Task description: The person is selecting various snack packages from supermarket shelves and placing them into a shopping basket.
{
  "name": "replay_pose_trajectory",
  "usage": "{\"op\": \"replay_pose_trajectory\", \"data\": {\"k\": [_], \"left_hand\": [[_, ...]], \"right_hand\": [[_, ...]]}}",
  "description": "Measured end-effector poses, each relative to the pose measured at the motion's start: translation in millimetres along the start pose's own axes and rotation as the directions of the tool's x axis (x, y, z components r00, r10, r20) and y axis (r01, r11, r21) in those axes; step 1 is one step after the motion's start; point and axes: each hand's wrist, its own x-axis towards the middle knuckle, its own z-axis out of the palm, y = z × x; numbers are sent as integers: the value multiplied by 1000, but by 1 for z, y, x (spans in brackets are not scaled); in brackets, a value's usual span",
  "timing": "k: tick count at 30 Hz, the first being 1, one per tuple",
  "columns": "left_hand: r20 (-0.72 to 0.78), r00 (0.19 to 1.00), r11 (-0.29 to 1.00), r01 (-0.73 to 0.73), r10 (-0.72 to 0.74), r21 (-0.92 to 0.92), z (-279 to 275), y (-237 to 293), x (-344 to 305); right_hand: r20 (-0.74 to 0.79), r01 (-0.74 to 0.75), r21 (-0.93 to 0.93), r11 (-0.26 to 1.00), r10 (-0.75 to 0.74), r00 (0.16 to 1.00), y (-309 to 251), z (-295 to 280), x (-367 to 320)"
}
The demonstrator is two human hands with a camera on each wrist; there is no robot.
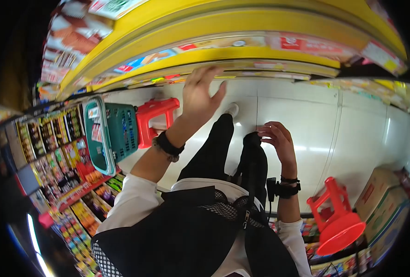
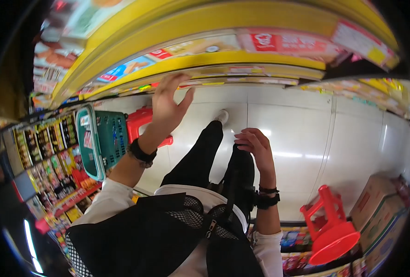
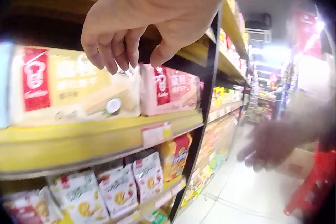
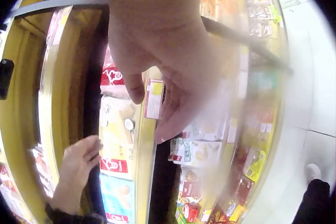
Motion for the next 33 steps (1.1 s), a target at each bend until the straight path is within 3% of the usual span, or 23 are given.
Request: {"op": "replay_pose_trajectory", "data": {"k": [1, 3, 6, 8, 10, 14, 16, 18, 20, 22, 24, 28, 30, 33], "left_hand": [[60, 989, 991, 135, -134, -16, -8, -14, -18], [12, 969, 969, 248, -248, -8, -27, -49, -46], [-3, 839, 833, 540, -545, -120, -62, -108, -77], [-67, 845, 836, 508, -531, -209, -84, -143, -79], [-91, 741, 733, 624, -665, -271, -99, -182, -81], [-69, 667, 618, 641, -742, -455, -103, -266, -83], [-29, 610, 483, 598, -792, -639, -89, -301, -84], [-57, 620, 485, 549, -782, -681, -82, -320, -80], [90, 606, 352, 569, -790, -743, -88, -319, -71], [104, 571, 318, 589, -815, -743, -86, -323, -68], [73, 583, 270, 478, -809, -836, -85, -321, -69], [52, 610, 307, 470, -791, -828, -84, -325, -71], [84, 628, 353, 538, -774, -765, -88, -324, -69], [103, 595, 321, 562, -797, -762, -91, -313, -67]], "right_hand": [[29, 0, -29, 1000, 0, 1000, -1, 5, 1], [68, 1, -107, 994, 6, 998, -6, 19, 4], [120, 11, -228, 974, 17, 993, -9, 52, 10], [152, 32, -289, 957, 13, 988, -12, 79, 17], [200, 47, -376, 925, 31, 979, -10, 111, 25], [226, 82, -447, 891, 24, 974, 5, 175, 46], [226, 61, -450, 891, 48, 973, 16, 207, 54], [216, 49, -445, 894, 55, 975, 30, 233, 62], [200, 29, -435, 900, 65, 978, 44, 253, 65], [217, 24, -407, 913, 71, 974, 55, 265, 66], [201, 13, -399, 917, 73, 977, 61, 271, 65], [193, -5, -419, 908, 94, 977, 65, 274, 63], [188, -38, -420, 907, 128, 974, 66, 270, 62], [222, -34, -441, 897, 146, 964, 70, 259, 65]]}}
